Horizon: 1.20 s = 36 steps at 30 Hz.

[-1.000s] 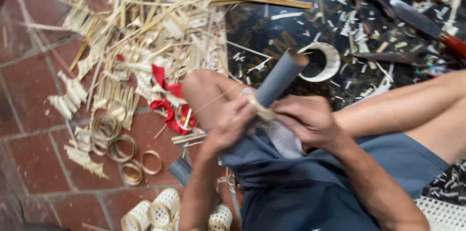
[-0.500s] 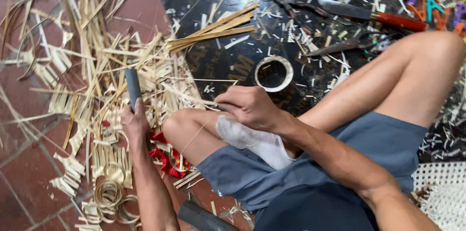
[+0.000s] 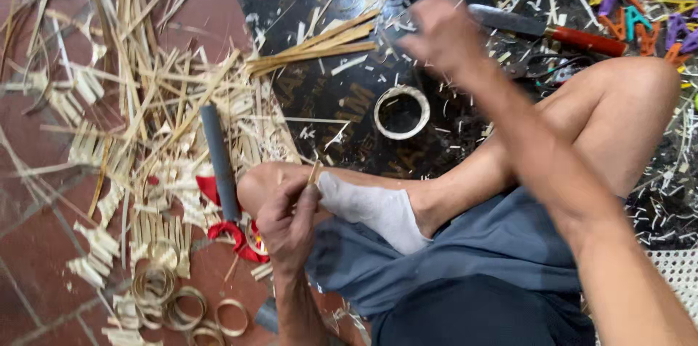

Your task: The person sits on the floor weaving thin bamboo strips and trimming them with a knife. They fit a woven bamboo disc into a perforated bamboo cup-shaped basket body, press it into place, and wrap a strip around the rim, working among piles of bamboo strips and finished baskets.

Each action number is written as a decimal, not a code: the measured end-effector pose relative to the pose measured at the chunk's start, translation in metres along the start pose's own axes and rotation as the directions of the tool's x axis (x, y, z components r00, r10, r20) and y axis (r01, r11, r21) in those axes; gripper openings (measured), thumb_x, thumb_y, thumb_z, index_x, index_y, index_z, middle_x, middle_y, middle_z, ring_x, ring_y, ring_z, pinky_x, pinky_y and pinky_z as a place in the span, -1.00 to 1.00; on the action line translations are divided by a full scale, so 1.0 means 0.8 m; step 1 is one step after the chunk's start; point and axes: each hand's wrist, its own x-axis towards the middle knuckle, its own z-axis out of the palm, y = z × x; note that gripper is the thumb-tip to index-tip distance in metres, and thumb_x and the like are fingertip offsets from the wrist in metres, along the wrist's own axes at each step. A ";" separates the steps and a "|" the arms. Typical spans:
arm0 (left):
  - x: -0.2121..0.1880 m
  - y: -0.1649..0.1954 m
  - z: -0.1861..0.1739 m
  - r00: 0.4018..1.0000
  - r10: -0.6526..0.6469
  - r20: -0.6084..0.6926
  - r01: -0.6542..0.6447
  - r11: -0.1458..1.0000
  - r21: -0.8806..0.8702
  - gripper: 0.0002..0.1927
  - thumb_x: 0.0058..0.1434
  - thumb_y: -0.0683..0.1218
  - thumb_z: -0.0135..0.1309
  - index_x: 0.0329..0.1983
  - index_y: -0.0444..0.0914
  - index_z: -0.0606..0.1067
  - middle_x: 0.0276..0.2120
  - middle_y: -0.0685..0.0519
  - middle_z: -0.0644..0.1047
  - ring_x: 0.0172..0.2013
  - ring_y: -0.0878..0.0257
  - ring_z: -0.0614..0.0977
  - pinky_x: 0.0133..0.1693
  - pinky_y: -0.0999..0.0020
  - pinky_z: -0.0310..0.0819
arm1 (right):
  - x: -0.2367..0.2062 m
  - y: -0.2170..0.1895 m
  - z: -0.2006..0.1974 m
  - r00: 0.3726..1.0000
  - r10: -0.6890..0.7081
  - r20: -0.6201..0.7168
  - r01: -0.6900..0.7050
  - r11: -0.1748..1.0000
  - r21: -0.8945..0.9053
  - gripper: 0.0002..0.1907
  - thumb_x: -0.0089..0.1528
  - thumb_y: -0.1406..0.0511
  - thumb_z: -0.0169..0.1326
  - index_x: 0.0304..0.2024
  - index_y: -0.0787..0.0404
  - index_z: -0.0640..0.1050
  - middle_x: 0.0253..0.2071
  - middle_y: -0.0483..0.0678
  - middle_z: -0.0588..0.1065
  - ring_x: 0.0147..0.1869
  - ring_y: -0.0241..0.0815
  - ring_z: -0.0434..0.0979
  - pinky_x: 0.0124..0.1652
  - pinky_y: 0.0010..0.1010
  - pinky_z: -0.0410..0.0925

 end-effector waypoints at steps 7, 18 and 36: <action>-0.005 -0.021 0.027 0.990 -0.127 0.056 0.137 0.958 -0.250 -0.73 0.47 -0.19 0.03 0.15 -0.38 0.57 -0.41 0.18 0.46 -0.43 0.48 0.42 -0.40 0.58 0.31 | 0.025 0.103 0.081 0.953 0.124 0.275 0.032 0.865 -0.501 -0.35 0.25 0.21 0.21 0.24 0.55 0.39 -0.04 0.42 0.51 -0.01 0.36 0.54 -0.15 0.06 0.46; 0.001 0.008 0.030 0.985 -0.155 0.071 0.169 0.937 -0.306 -0.76 0.49 -0.18 0.02 0.12 -0.40 0.54 -0.34 0.13 0.56 -0.37 0.48 0.49 -0.34 0.57 0.37 | -0.137 -0.070 -0.044 0.857 -0.021 0.514 -0.340 0.728 0.596 -0.56 0.22 0.46 0.00 0.18 0.31 0.50 0.01 0.02 0.59 0.12 -0.22 0.57 0.15 -0.37 0.38; -0.026 0.005 0.013 0.991 -0.076 0.110 0.088 0.990 -0.109 -0.86 0.41 -0.17 0.12 -0.13 -0.38 0.56 -0.47 0.07 0.54 -0.46 0.42 0.52 -0.38 0.48 0.42 | -0.188 -0.139 -0.022 0.514 -0.316 0.797 -0.819 0.096 0.566 -0.42 0.17 0.43 -0.03 0.29 0.34 0.40 -0.26 -0.03 0.48 -0.36 -0.27 0.44 -0.38 -0.46 0.36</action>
